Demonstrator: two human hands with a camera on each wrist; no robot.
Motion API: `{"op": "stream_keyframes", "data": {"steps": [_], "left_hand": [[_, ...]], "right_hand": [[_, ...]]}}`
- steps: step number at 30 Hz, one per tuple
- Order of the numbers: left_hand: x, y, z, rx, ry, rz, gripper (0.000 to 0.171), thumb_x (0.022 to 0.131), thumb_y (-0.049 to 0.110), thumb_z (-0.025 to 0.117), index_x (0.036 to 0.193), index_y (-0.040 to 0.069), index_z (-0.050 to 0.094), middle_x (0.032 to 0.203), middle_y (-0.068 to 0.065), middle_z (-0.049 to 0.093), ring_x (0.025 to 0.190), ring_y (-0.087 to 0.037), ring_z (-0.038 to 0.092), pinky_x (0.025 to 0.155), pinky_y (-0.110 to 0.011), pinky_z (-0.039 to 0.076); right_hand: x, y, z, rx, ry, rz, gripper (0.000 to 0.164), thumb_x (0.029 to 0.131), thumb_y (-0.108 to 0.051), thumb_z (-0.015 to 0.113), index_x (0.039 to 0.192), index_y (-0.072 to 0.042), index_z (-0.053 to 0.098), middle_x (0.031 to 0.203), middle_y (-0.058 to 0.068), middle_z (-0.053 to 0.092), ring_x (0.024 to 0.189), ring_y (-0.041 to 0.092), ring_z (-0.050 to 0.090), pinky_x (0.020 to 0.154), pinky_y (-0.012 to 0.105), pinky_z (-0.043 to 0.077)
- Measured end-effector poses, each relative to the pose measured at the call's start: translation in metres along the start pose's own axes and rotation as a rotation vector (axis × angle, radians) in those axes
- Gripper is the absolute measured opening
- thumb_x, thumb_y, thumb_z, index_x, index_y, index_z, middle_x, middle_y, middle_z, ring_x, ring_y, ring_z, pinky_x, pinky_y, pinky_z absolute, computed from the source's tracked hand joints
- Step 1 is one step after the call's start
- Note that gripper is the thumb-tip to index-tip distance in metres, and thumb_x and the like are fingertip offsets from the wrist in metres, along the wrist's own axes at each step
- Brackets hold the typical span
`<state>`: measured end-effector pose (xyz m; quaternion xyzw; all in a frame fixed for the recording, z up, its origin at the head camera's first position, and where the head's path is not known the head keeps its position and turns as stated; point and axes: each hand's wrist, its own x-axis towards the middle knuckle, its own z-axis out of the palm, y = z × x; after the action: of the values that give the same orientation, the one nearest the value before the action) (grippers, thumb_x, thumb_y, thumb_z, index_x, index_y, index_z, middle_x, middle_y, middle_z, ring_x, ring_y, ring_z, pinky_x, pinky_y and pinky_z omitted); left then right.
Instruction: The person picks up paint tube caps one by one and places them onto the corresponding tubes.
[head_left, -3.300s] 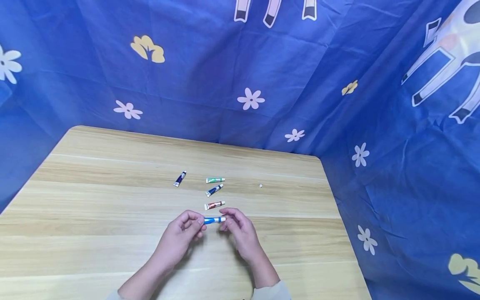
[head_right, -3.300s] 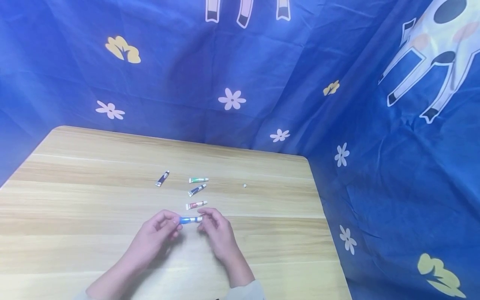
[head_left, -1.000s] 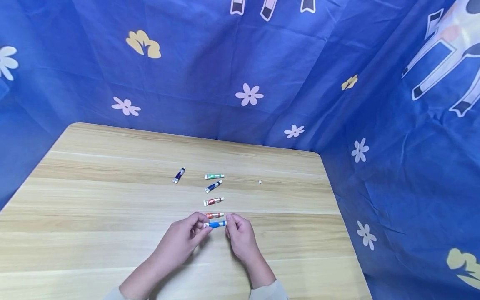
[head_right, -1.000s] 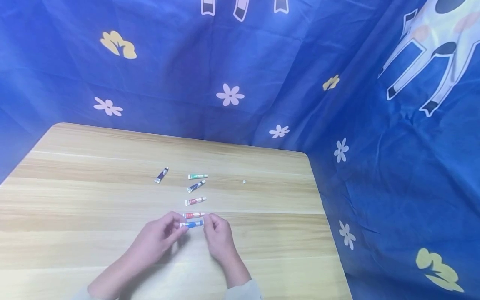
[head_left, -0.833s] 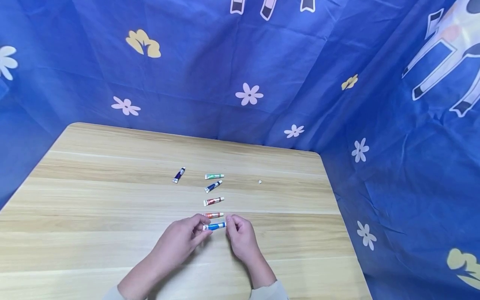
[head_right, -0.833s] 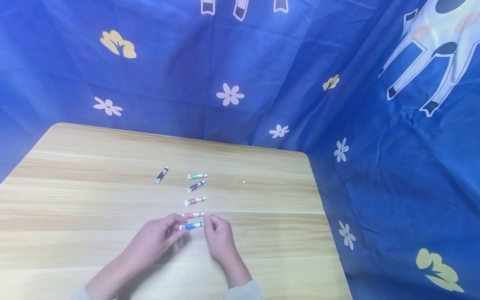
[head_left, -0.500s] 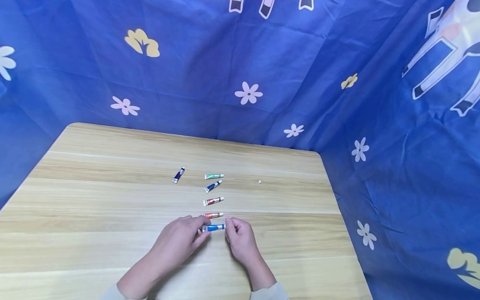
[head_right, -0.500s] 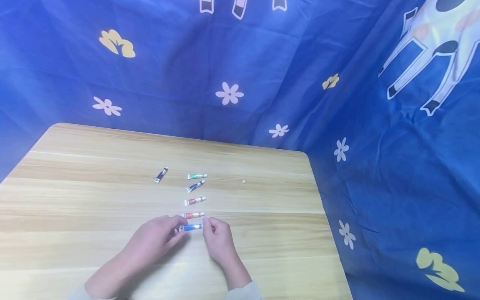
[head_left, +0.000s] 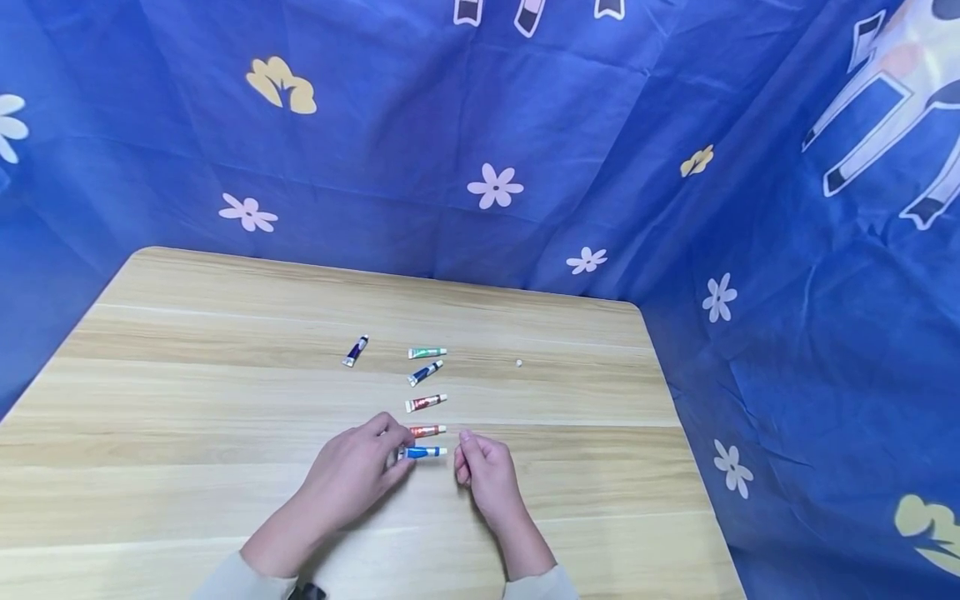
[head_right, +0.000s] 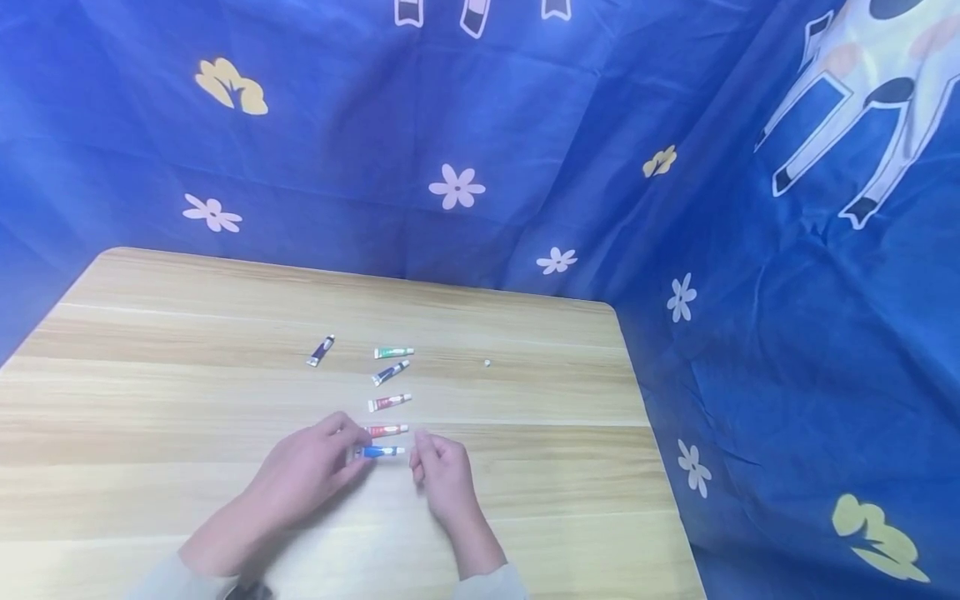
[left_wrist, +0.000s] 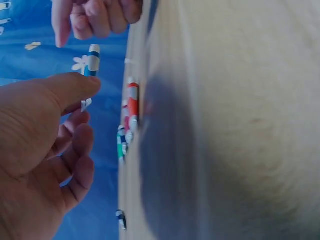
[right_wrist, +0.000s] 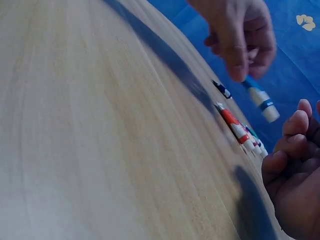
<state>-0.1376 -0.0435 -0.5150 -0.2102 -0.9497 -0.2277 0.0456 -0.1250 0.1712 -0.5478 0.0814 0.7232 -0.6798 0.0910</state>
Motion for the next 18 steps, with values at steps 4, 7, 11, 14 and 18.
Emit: {"op": "stream_keyframes", "data": {"steps": [4, 7, 11, 14, 18], "left_hand": [[-0.001, -0.004, 0.006, 0.002, -0.024, -0.012, 0.022, 0.086, 0.028, 0.091, 0.103, 0.023, 0.079, 0.097, 0.009, 0.071, 0.071, -0.002, 0.054, 0.065, -0.028, 0.051], [-0.001, -0.008, 0.011, -0.003, -0.052, -0.032, 0.020, 0.086, 0.028, 0.091, 0.101, 0.024, 0.079, 0.096, 0.009, 0.071, 0.072, -0.003, 0.056, 0.067, -0.031, 0.054], [0.000, -0.011, 0.017, -0.029, -0.089, -0.069, 0.019, 0.085, 0.029, 0.092, 0.099, 0.024, 0.080, 0.095, 0.011, 0.072, 0.075, -0.002, 0.058, 0.070, -0.031, 0.055], [0.001, -0.013, 0.021, -0.044, -0.105, -0.085, 0.019, 0.085, 0.030, 0.092, 0.099, 0.024, 0.080, 0.092, 0.012, 0.070, 0.074, -0.001, 0.055, 0.070, -0.029, 0.053], [0.001, -0.014, 0.022, -0.049, -0.114, -0.087, 0.020, 0.085, 0.030, 0.092, 0.100, 0.023, 0.081, 0.091, 0.011, 0.070, 0.074, -0.002, 0.053, 0.069, -0.030, 0.052]], "right_hand": [[0.001, 0.001, -0.004, 0.018, 0.004, -0.002, 0.057, 0.114, -0.028, 0.057, 0.086, 0.021, 0.059, 0.062, -0.005, 0.056, 0.057, 0.003, 0.050, 0.057, 0.013, 0.044], [0.002, 0.002, -0.005, 0.021, -0.001, -0.008, 0.054, 0.114, -0.026, 0.057, 0.087, 0.021, 0.060, 0.062, -0.004, 0.056, 0.058, 0.004, 0.050, 0.058, 0.013, 0.044], [0.003, 0.002, -0.006, 0.019, -0.009, -0.010, 0.050, 0.114, -0.023, 0.055, 0.089, 0.020, 0.061, 0.064, -0.004, 0.056, 0.060, 0.004, 0.051, 0.060, 0.014, 0.045], [0.004, 0.002, -0.006, 0.020, -0.011, -0.014, 0.048, 0.114, -0.022, 0.055, 0.091, 0.019, 0.062, 0.065, -0.003, 0.056, 0.062, 0.004, 0.052, 0.062, 0.014, 0.047], [0.005, 0.002, -0.007, 0.032, -0.018, -0.016, 0.046, 0.114, -0.021, 0.054, 0.094, 0.020, 0.061, 0.068, -0.003, 0.057, 0.064, 0.004, 0.053, 0.064, 0.015, 0.048]]}}
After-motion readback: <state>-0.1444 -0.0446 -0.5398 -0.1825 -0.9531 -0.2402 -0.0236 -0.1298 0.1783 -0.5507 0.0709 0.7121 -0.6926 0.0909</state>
